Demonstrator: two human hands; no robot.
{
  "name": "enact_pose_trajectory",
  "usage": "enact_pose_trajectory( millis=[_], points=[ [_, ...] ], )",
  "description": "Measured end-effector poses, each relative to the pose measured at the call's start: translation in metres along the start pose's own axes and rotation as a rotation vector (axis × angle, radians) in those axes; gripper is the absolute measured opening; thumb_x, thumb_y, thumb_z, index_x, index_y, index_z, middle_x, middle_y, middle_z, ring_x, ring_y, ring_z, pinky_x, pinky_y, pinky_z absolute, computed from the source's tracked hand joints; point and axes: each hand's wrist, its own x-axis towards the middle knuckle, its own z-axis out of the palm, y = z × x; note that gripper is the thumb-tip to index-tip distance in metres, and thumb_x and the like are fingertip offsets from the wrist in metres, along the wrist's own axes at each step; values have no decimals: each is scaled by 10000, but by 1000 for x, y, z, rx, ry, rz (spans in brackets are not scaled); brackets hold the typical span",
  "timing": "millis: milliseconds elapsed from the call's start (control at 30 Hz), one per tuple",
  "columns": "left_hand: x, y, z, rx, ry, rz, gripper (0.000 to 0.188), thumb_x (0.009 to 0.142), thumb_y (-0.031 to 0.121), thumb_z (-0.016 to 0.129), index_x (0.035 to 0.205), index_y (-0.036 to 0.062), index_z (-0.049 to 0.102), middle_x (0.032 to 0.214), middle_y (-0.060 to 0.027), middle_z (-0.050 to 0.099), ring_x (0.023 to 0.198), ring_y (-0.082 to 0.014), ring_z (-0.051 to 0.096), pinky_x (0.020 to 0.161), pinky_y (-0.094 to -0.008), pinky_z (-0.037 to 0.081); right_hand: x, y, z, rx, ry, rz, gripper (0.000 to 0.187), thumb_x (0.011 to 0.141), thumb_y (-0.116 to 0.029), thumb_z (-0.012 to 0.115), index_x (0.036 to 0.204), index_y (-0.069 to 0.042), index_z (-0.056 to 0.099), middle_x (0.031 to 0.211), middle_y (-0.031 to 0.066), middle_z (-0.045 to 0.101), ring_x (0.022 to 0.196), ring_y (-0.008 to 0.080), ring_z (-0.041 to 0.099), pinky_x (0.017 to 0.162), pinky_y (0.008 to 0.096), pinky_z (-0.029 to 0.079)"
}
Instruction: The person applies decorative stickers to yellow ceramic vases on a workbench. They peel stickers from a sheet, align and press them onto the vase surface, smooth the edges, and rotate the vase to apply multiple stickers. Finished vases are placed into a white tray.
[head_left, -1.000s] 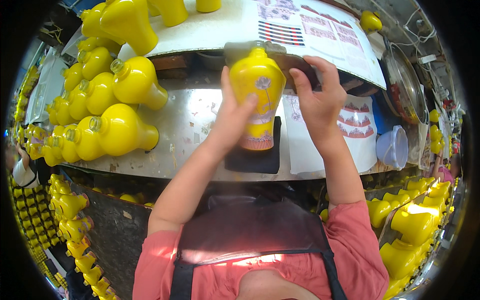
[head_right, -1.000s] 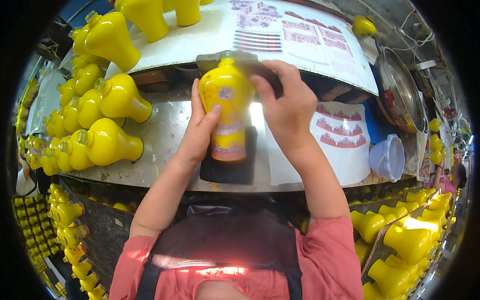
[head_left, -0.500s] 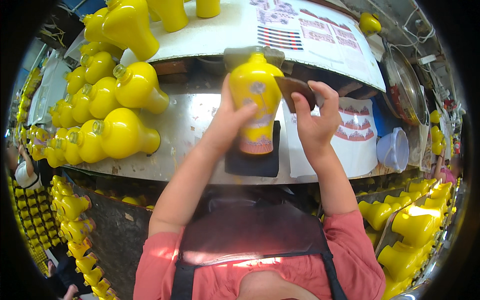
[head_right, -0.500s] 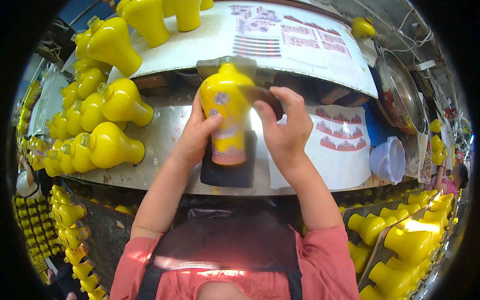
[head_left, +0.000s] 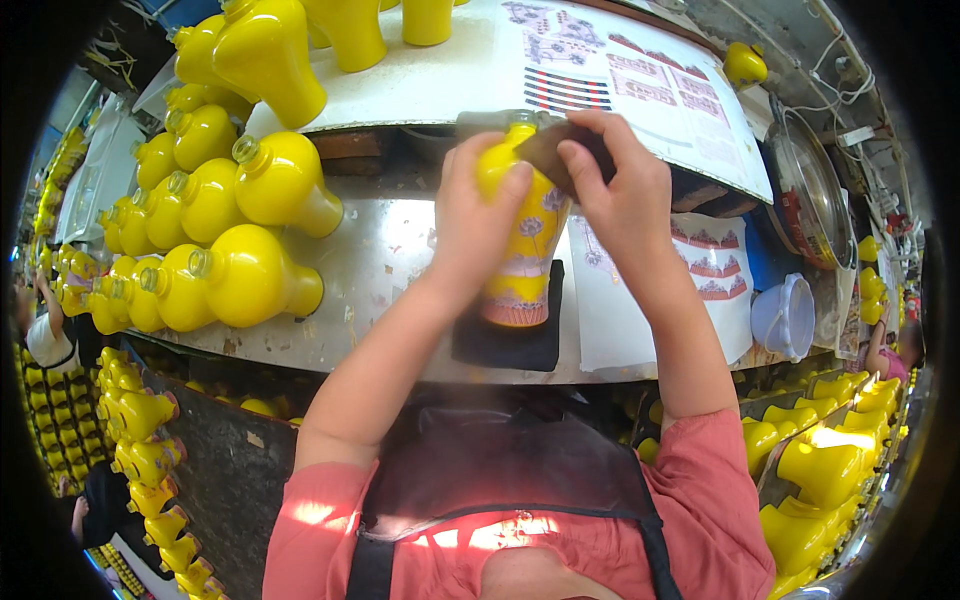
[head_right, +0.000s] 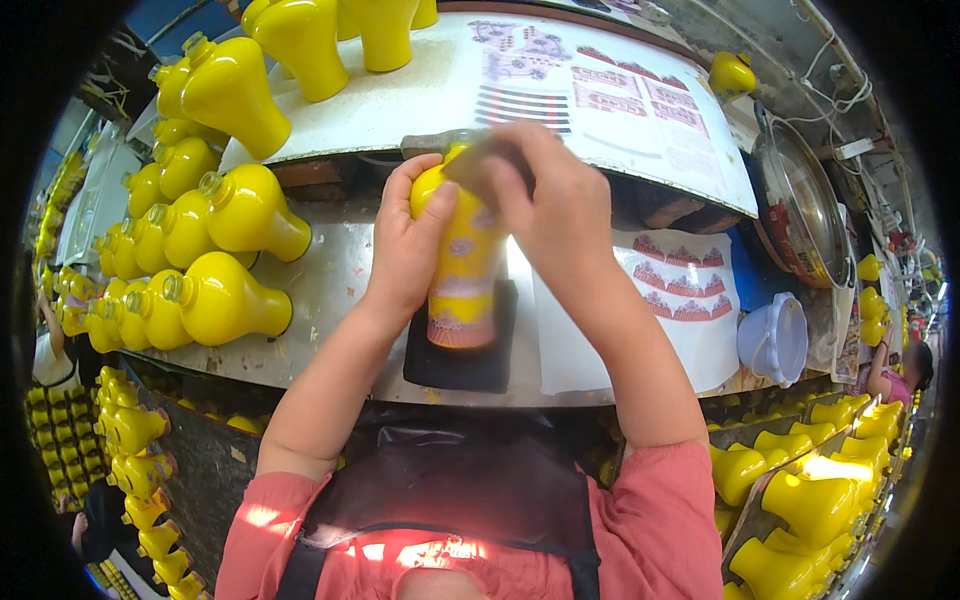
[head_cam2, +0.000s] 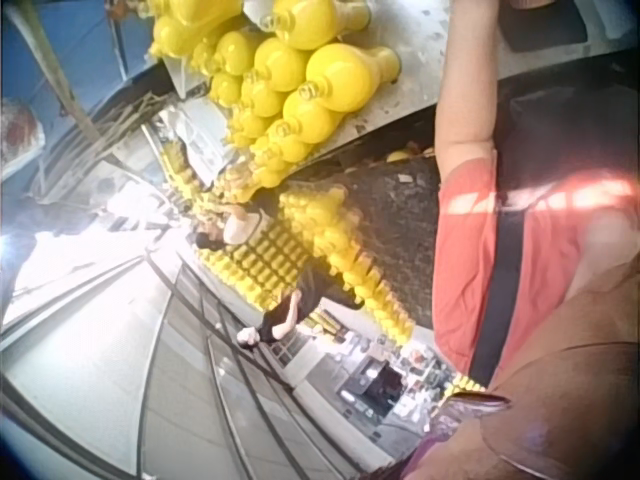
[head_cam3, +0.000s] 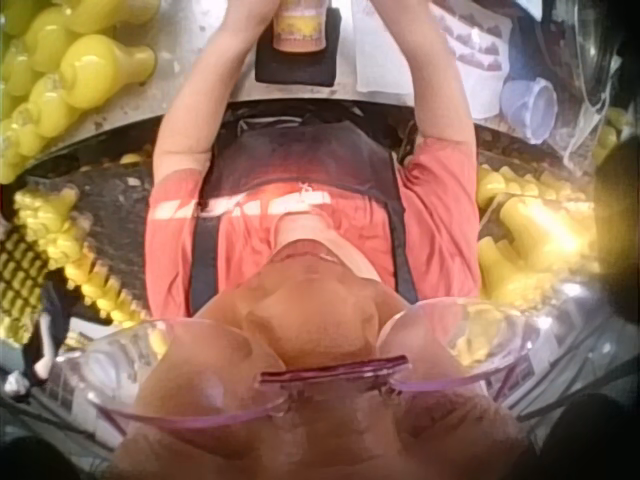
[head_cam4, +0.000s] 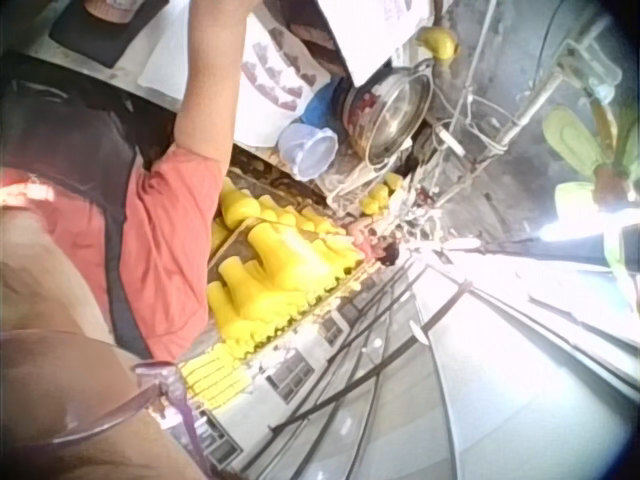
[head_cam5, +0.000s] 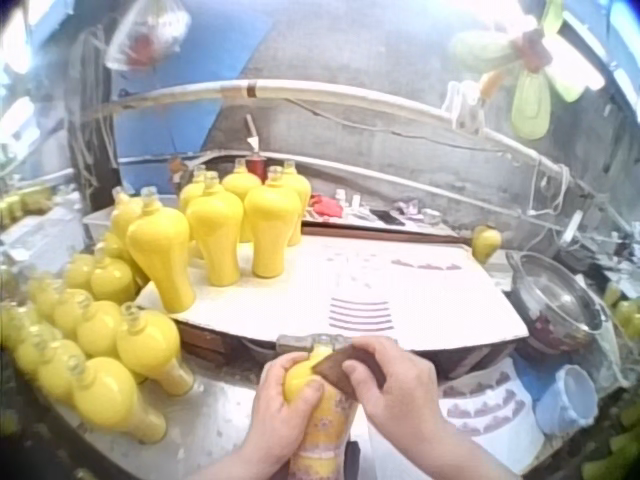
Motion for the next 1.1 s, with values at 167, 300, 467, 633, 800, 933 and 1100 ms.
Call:
enact_pose_trajectory(
  millis=[167,300,467,633,800,933,1100],
  points=[
    [1,-10,2,23,43,140,419,1058,310,533,1317,-12,601,1287,-216,582,1246,-352,560,1097,-424,428,18,2,-9,167,-101,50,162,917,-93,722,1072,-47,710,917,157,762,805,283,768,733,343,597],
    [-1,-14,2,-152,30,82,434,1079,309,479,1342,-17,592,1292,-219,585,1255,-350,557,1116,-424,410,28,-2,-10,32,-266,-40,176,923,-101,735,1084,-29,732,933,157,762,812,250,759,743,326,589],
    [0,-1,4,9,57,71,475,1003,315,628,1332,-26,603,1276,-210,600,1222,-350,586,1085,-423,450,44,7,4,-243,-265,-178,210,926,-130,734,1113,-35,740,986,171,765,882,322,751,758,372,589],
    [17,7,0,10,6,-76,439,929,277,739,1237,-25,658,1208,-155,638,1101,-266,635,974,-368,511,29,10,0,-296,-53,-286,147,902,-86,738,1046,-63,742,930,134,748,819,313,732,708,383,582],
    [26,2,-1,-189,7,-156,267,1011,211,665,1177,1,661,1076,-58,697,926,-122,661,823,-288,561,-22,-11,-17,-310,47,-563,256,817,-6,776,1055,-99,766,963,111,760,867,291,747,718,388,606],
    [21,5,-3,-437,5,-257,226,1078,198,561,1166,18,666,1071,-60,702,931,-128,663,847,-300,560,-60,-16,-10,-55,-181,-631,341,708,-29,779,1036,-120,769,939,99,713,865,302,734,743,384,617],
    [15,11,-3,-559,-19,-288,268,1124,208,454,1192,29,641,1094,-75,683,989,-148,647,927,-309,531,-70,-15,-19,-97,-169,-331,256,799,-41,773,1045,-111,762,980,128,735,850,320,706,735,389,589]
  ],
)
